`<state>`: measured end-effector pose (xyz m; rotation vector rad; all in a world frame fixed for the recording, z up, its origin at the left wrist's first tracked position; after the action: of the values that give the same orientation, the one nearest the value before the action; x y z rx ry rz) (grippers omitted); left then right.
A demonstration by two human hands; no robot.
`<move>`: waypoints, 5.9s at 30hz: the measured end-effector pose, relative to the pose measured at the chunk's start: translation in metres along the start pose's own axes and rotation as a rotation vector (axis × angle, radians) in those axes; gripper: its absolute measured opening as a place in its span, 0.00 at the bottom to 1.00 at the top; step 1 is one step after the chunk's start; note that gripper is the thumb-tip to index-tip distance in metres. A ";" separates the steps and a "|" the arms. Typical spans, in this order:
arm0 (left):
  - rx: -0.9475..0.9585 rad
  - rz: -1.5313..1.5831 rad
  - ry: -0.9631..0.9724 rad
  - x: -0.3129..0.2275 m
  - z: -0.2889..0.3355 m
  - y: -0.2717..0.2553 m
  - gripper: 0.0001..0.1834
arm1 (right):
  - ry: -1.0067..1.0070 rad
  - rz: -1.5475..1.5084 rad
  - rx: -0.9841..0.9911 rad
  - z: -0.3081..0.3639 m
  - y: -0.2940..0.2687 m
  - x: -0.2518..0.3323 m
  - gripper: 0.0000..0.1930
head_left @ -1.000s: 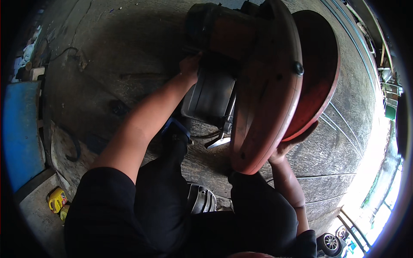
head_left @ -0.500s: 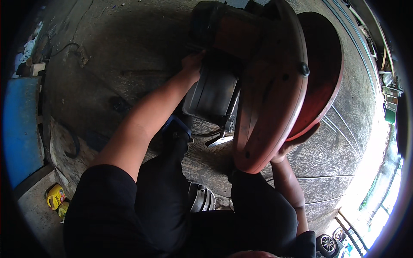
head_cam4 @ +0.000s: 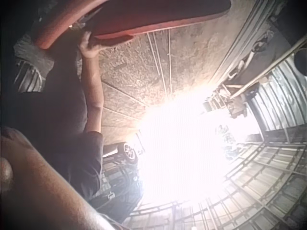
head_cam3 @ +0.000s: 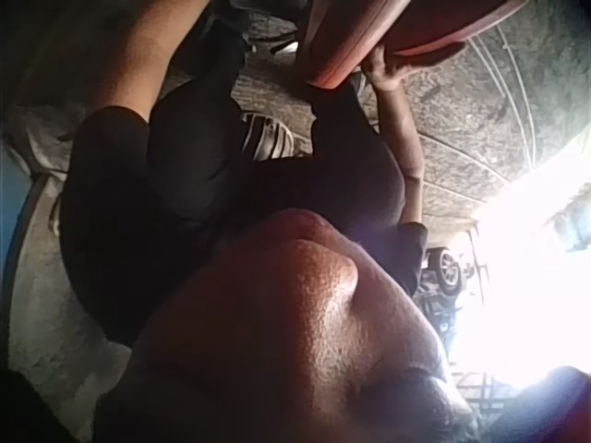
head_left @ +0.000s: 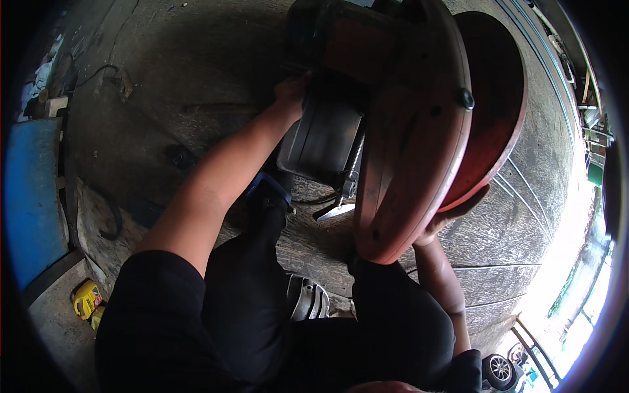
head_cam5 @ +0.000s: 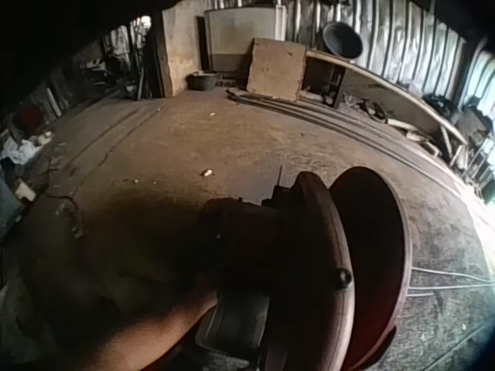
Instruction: Cutting and deburring metal bars using a chop saw.
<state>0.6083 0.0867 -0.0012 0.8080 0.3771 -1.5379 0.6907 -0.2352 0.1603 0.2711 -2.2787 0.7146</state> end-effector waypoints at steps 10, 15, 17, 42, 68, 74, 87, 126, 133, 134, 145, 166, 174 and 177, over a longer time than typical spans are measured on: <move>0.038 -0.007 0.021 0.005 -0.011 -0.002 0.10 | 0.059 -0.258 -0.011 0.003 0.005 -0.006 0.54; 0.062 0.025 -0.011 0.006 -0.009 -0.001 0.10 | 0.040 -0.188 0.017 0.001 0.009 0.000 0.52; 0.096 0.005 0.024 0.004 -0.008 0.000 0.11 | 0.040 -0.165 0.024 0.000 0.010 0.002 0.51; 0.035 -0.038 0.091 0.006 -0.015 -0.002 0.14 | -0.023 -0.156 -0.040 -0.005 0.019 0.013 0.41; 0.038 -0.139 0.041 -0.019 -0.027 -0.043 0.15 | -0.255 -0.329 -0.108 -0.020 0.018 0.007 0.46; -0.028 -0.251 0.094 -0.053 -0.025 -0.074 0.16 | -0.245 -0.305 -0.086 -0.019 0.015 0.006 0.45; -0.001 -0.412 0.219 -0.126 -0.051 -0.041 0.18 | -0.202 -0.270 -0.073 -0.016 0.015 0.009 0.44; -0.022 -0.299 -0.016 0.009 -0.030 -0.010 0.25 | -0.460 -0.732 -0.003 -0.226 0.001 0.016 0.15; 0.059 -0.210 -0.010 0.014 -0.037 -0.013 0.24 | -0.582 -0.759 0.118 -0.224 0.000 0.014 0.14; 0.025 -0.228 0.001 0.016 -0.041 -0.016 0.24 | -0.564 -0.725 0.106 -0.222 -0.002 0.014 0.14; 0.226 -0.146 0.037 0.033 -0.083 -0.032 0.16 | -0.432 -0.505 0.043 -0.206 -0.005 0.014 0.17; 0.501 -0.230 0.675 0.027 -0.066 -0.025 0.11 | -0.411 -0.393 0.133 -0.197 -0.018 -0.021 0.16; 0.476 -0.141 0.628 0.020 -0.046 -0.019 0.08 | -0.407 -0.397 0.164 -0.197 -0.017 -0.016 0.17; 0.490 -0.135 0.626 0.018 -0.047 -0.018 0.08 | -0.420 -0.392 0.173 -0.197 -0.017 -0.016 0.17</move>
<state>0.6039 0.1072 -0.0503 1.6903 0.5220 -1.4946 0.8228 -0.1373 0.2718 1.0013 -2.4390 0.6939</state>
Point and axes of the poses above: each hand's wrist, its own z-axis away from the middle knuckle, its own y-axis out of the palm, x = y × z, the point moved 5 cm from there along -z, towards the middle knuckle, and after that the axes turned 2 degrees about -y, right-handed, at the moved point
